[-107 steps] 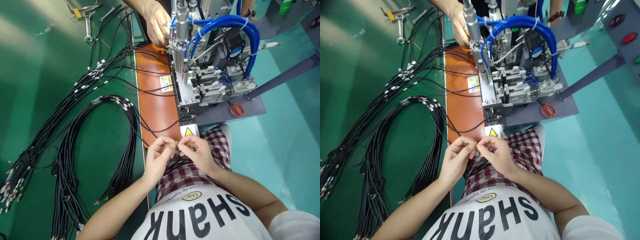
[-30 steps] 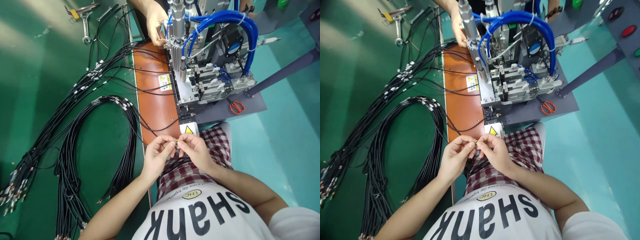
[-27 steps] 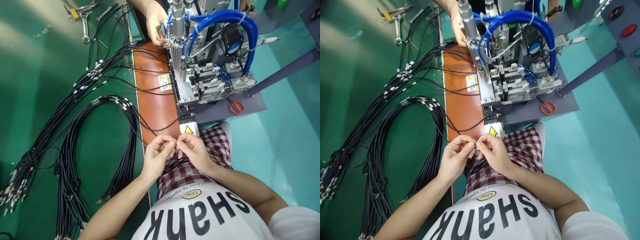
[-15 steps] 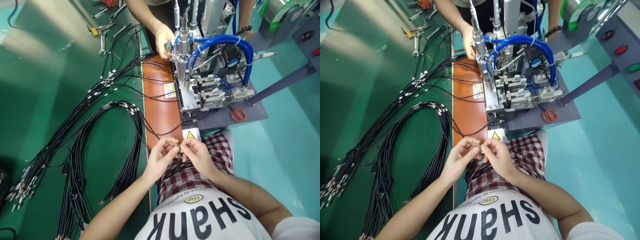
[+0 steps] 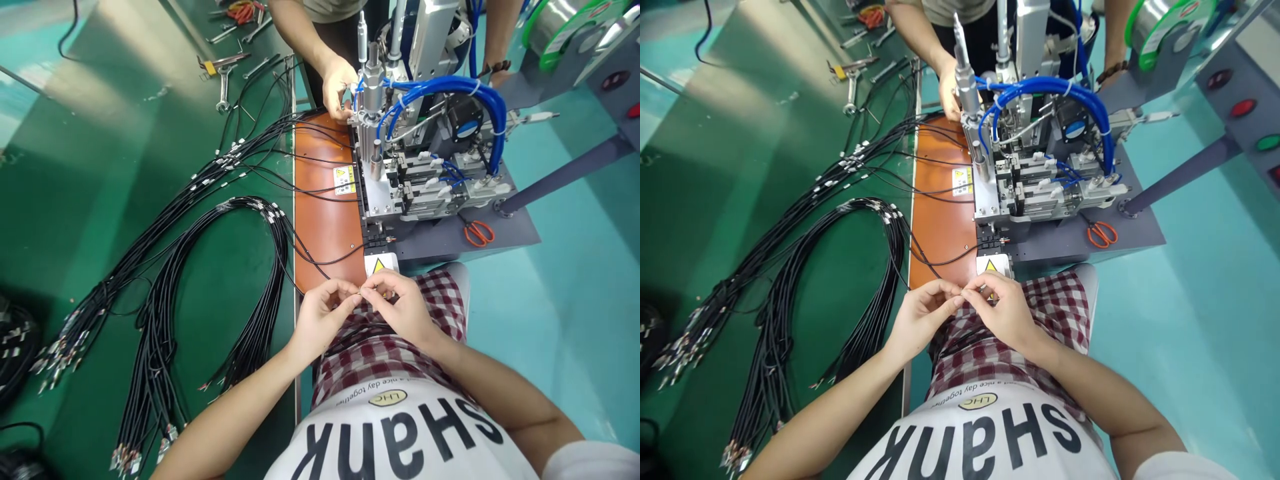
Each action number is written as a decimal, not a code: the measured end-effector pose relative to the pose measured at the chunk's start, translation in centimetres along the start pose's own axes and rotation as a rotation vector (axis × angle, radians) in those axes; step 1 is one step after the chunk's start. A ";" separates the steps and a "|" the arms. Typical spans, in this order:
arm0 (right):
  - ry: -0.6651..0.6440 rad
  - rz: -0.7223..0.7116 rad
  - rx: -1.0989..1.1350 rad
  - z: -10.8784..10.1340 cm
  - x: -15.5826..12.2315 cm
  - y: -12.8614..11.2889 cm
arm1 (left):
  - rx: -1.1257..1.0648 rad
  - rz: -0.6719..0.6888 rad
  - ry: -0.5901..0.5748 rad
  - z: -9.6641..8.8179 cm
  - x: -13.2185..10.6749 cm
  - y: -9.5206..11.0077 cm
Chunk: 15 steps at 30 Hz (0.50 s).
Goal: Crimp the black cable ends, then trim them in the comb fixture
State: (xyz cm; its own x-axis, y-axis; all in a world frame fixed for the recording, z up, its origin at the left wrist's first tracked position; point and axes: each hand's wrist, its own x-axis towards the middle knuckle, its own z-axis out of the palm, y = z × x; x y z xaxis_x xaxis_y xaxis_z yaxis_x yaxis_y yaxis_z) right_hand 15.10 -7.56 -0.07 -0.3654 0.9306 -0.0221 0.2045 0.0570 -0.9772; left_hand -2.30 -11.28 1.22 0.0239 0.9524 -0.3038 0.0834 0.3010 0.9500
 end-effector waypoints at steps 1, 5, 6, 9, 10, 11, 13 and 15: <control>0.014 -0.012 -0.012 0.0 0.0 0.0 | 0.044 0.028 -0.005 -0.1 -0.2 -0.1; -0.044 0.101 0.111 -0.4 0.0 -0.1 | 0.252 0.224 -0.009 -0.6 -0.8 -0.4; -0.089 0.149 0.180 -0.6 0.1 -0.2 | 0.278 0.289 -0.011 -0.8 -0.9 -0.4; -0.195 0.242 0.277 -0.6 -0.2 -0.7 | 0.276 0.448 -0.051 -1.4 -1.2 -0.2; -0.208 0.250 0.249 -0.4 -0.4 -0.9 | 0.273 0.471 -0.075 -1.7 -1.5 -0.1; -0.212 0.249 0.198 -0.2 -0.7 -1.0 | 0.280 0.481 -0.103 -2.0 -1.7 0.0; -0.215 0.235 0.076 0.3 -1.5 -0.8 | 0.358 0.497 -0.143 -2.9 -2.5 0.0; -0.228 0.196 -0.058 0.7 -2.2 -0.2 | 0.547 0.530 -0.141 -4.0 -3.4 -0.5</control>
State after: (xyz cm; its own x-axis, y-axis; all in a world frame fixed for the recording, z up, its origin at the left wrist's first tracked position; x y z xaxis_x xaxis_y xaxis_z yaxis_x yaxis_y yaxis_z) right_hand 15.19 -9.86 0.01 -0.5069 0.8212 -0.2621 0.3403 -0.0888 -0.9361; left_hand -6.41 -14.47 2.05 0.3218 0.9363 0.1405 0.5048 -0.2952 0.8112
